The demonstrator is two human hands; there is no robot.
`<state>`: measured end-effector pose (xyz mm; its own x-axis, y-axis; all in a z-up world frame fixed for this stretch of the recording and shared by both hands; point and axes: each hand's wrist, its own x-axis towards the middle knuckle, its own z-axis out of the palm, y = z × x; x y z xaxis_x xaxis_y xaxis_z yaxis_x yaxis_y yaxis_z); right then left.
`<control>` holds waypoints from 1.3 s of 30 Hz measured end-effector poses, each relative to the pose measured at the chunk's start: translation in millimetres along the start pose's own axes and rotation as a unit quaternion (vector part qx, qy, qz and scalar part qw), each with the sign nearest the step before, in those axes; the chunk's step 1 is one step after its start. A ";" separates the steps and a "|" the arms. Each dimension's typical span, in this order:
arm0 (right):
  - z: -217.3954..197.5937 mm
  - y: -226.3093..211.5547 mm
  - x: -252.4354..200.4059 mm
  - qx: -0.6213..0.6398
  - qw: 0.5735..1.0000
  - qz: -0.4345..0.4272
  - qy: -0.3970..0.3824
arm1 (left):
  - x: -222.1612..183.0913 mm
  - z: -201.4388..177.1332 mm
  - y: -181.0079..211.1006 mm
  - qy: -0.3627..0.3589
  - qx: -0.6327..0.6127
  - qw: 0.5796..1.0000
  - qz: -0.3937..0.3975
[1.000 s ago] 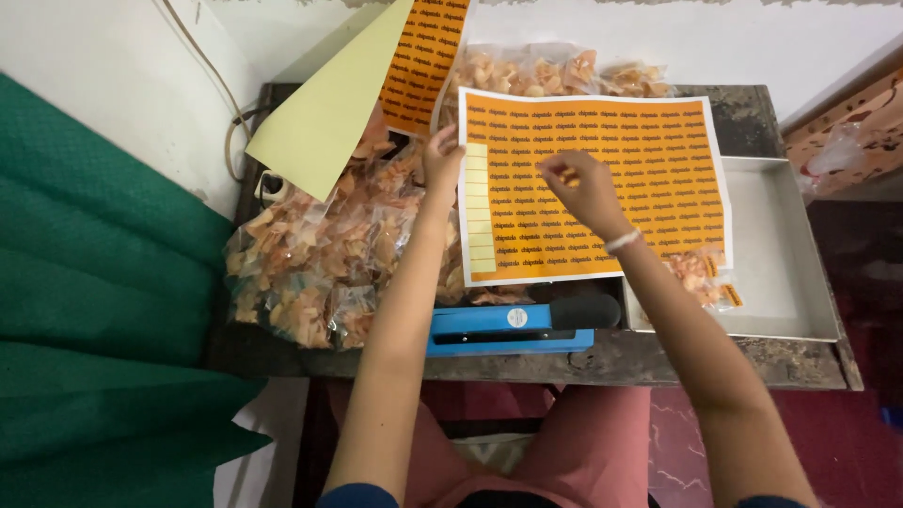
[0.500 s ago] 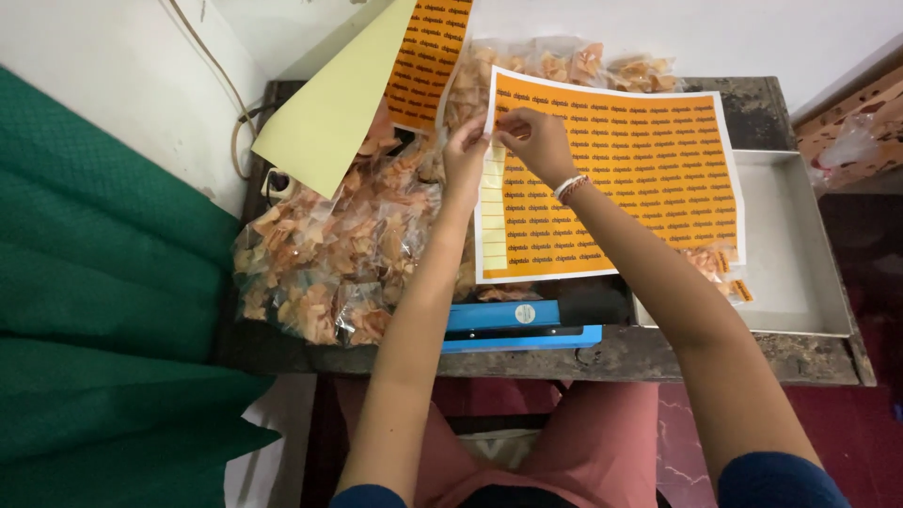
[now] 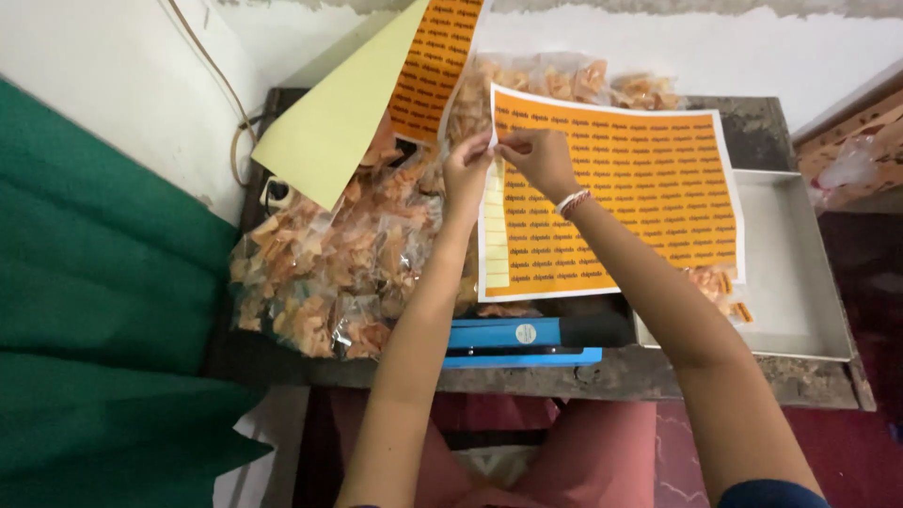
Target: The person peels orange stickers from a large sheet and applies them one by one to small transparent plastic bags containing snacks.
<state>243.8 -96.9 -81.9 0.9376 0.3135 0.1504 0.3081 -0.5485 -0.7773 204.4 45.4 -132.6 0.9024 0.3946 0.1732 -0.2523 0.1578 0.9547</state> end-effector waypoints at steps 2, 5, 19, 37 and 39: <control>0.1 2.6 1.1 -0.015 1.000 -0.011 -0.004 | -1.1 0.4 -1.5 0.002 0.008 1.000 -0.002; -1.0 4.7 1.2 -0.024 0.999 -0.028 -0.010 | 0.3 2.0 -3.5 0.003 0.019 1.000 0.000; 4.6 2.2 3.6 0.111 0.994 -0.022 -0.005 | 6.2 -8.7 0.7 -0.021 0.044 0.999 -0.024; -15.3 -11.0 2.2 0.077 0.994 -0.064 -0.036 | -6.8 -4.3 20.1 -0.068 0.058 0.996 -0.024; -15.5 -12.1 3.2 0.082 0.995 -0.046 -0.039 | -9.7 -3.8 27.2 -0.070 0.070 0.995 -0.017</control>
<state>245.6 -101.4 -62.6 0.8897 0.4186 0.1823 0.3551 -0.3834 -0.8526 187.5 49.3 -109.2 0.9516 0.2604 0.1634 -0.1789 0.0370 0.9832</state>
